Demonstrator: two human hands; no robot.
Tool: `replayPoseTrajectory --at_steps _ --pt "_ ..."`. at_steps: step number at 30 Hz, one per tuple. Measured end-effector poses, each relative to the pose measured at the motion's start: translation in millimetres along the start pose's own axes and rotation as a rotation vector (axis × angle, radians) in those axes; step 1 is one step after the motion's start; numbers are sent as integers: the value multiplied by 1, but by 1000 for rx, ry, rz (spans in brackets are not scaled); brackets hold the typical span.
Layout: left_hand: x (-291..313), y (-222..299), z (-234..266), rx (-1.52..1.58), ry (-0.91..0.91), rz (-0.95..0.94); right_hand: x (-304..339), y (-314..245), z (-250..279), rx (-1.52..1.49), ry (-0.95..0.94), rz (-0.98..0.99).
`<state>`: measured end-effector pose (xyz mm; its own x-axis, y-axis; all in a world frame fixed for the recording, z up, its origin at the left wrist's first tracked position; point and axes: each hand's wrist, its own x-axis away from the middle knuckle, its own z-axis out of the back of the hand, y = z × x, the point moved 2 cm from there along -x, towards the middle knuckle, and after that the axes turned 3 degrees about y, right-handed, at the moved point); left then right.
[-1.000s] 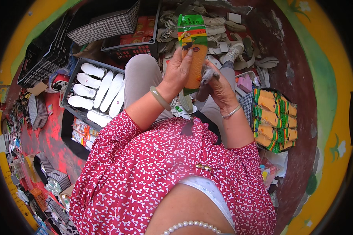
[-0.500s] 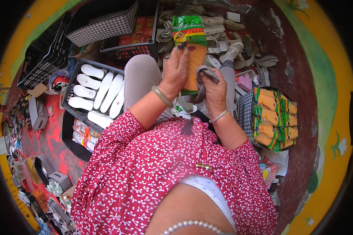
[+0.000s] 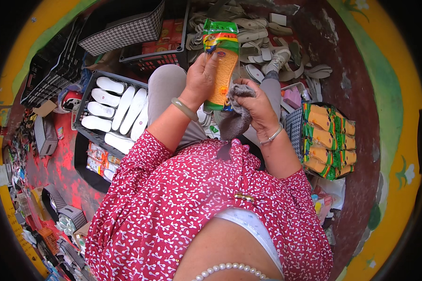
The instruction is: The person wipes individual white insoles with a grey cloth and then carefully places them into a black plastic crate where other insoles are already stacked.
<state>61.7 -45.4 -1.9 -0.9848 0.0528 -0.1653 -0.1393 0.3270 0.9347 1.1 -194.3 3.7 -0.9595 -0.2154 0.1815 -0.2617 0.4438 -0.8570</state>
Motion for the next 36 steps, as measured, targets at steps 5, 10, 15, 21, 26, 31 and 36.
replayPoseTrajectory --at_steps 5,10,15,21,26,31,36 --pt "-1 -5 6 -158 32 -84 0 -2 3 -2 -97 -193" --pt "3 5 -4 -43 51 -67 3 -8 16 122 -129 -189" --pt "-6 0 13 -274 111 -153 5 -16 31 48 -103 -188" --pt "-36 16 41 -121 338 -295 7 -14 46 -367 -71 -19" --pt "-27 20 13 -10 392 -357 -3 35 15 -572 -118 -105" --pt "-8 8 -14 -37 327 -343 -11 23 -8 -532 46 53" --pt "-2 -1 -20 14 231 -278 -6 21 -6 -517 225 127"
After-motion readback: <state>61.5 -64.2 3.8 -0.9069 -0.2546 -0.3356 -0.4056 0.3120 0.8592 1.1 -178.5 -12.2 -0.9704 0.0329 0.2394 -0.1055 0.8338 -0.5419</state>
